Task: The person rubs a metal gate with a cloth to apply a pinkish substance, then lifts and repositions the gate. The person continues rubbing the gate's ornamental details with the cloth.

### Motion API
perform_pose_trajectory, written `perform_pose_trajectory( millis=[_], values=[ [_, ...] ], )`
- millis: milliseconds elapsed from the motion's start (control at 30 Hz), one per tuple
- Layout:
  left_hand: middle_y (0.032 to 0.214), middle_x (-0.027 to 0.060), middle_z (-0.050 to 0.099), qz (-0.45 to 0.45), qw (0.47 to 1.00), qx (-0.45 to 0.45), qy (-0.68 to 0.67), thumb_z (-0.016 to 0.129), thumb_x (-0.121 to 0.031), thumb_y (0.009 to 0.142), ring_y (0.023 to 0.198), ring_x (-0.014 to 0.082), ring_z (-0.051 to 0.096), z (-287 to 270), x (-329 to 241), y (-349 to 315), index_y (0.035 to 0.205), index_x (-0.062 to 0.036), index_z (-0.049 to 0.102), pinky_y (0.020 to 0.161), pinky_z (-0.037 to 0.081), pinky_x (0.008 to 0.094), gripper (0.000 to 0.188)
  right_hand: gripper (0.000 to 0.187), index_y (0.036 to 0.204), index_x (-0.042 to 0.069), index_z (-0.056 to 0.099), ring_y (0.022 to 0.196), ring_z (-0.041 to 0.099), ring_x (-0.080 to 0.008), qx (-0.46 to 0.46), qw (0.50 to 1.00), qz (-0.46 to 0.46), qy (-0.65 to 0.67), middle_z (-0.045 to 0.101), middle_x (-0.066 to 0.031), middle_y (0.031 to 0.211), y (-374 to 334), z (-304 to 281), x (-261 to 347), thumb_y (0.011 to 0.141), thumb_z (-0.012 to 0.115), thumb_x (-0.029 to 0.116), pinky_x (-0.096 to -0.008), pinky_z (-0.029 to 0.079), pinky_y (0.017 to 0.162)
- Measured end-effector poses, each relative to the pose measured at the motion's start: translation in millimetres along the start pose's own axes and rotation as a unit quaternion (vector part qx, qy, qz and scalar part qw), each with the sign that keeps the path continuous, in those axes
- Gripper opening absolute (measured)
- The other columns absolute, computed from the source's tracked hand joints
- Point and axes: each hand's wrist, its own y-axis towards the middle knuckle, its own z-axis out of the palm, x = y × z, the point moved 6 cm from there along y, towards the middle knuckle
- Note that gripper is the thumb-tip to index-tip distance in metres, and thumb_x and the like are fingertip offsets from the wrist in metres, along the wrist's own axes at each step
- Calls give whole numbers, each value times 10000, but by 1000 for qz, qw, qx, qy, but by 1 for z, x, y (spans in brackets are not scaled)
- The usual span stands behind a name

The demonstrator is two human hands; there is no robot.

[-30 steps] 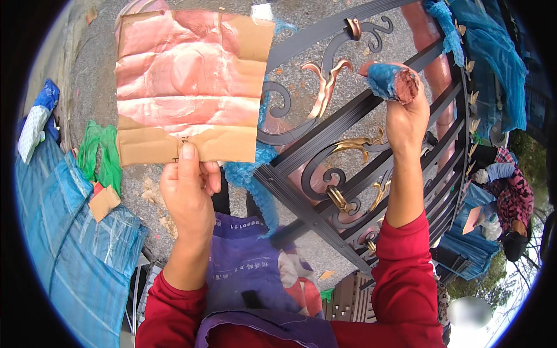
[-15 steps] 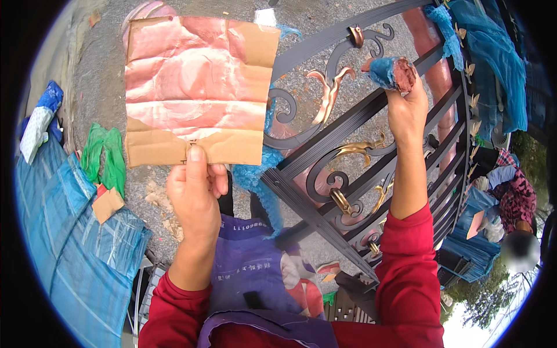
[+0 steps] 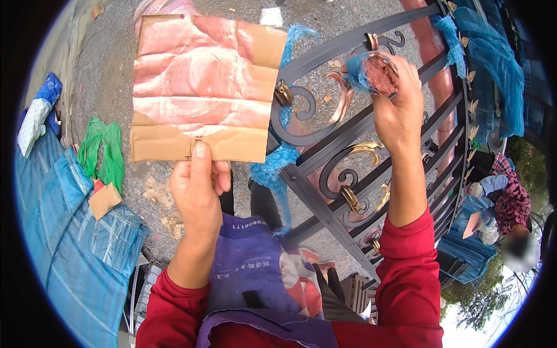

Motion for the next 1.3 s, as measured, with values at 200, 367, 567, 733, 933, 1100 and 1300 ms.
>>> perform_pose_trajectory(
  millis=[200, 367, 567, 733, 933, 1100, 1300],
  values=[
    [550, 19, 519, -38, 999, 15, -30, 480, -309, 954, 466, 50, 429, -1, 6, -5, 702, -32, 572, 443, 318, 184, 385, 378, 1043, 52, 609, 937, 528, -295, -21, 998, 63, 4, 607, -100, 962, -3, 0, -5, 686, 569, -69, -365, 380, 862],
    [561, 7, 523, -37, 998, 41, 11, 487, -303, 951, 458, 44, 429, 4, 8, -10, 710, -36, 573, 427, 298, 178, 370, 338, 1029, 6, 608, 1066, 543, -192, 3, 924, 187, 334, 622, -75, 1074, -31, 4, 31, 714, 570, -112, -340, 377, 963],
    [562, 28, 562, -14, 992, 76, 97, 520, -256, 935, 502, 59, 487, 1, 9, -13, 720, 21, 629, 475, 377, 232, 366, 361, 1017, -3, 608, 1020, 548, -251, 17, 964, 49, 262, 621, -94, 1072, -33, 19, 73, 666, 594, -88, -361, 366, 969],
    [520, 58, 550, 51, 986, 75, 138, 533, -243, 921, 480, 112, 517, 4, 3, -15, 703, 29, 646, 477, 391, 274, 367, 406, 1038, 8, 596, 970, 553, -273, 16, 963, 45, 264, 621, -112, 1024, -30, 31, 96, 642, 600, -80, -352, 400, 903],
    [494, 68, 536, 81, 979, 79, 171, 537, -214, 910, 466, 158, 533, 1, -4, -18, 660, 23, 646, 482, 400, 299, 362, 367, 996, 16, 605, 917, 555, -290, 66, 976, 49, 203, 622, -117, 968, -33, 32, 100, 644, 611, -87, -341, 431, 829],
    [489, 44, 525, 74, 981, 89, 158, 521, -240, 926, 454, 124, 502, -2, -4, -19, 655, 22, 636, 465, 380, 280, 394, 397, 989, 22, 605, 894, 546, -298, 70, 974, 13, 215, 617, -113, 946, -33, 39, 112, 611, 595, -98, -346, 425, 806],
    [537, 7, 511, 32, 999, 9, 42, 475, -288, 960, 478, 53, 442, -46, -8, -3, 700, -8, 590, 452, 331, 207, 399, 377, 1003, 3, 606, 914, 555, -234, 49, 968, 131, 207, 615, -101, 977, -45, 14, 49, 659, 534, -131, -312, 434, 834]
  ],
)
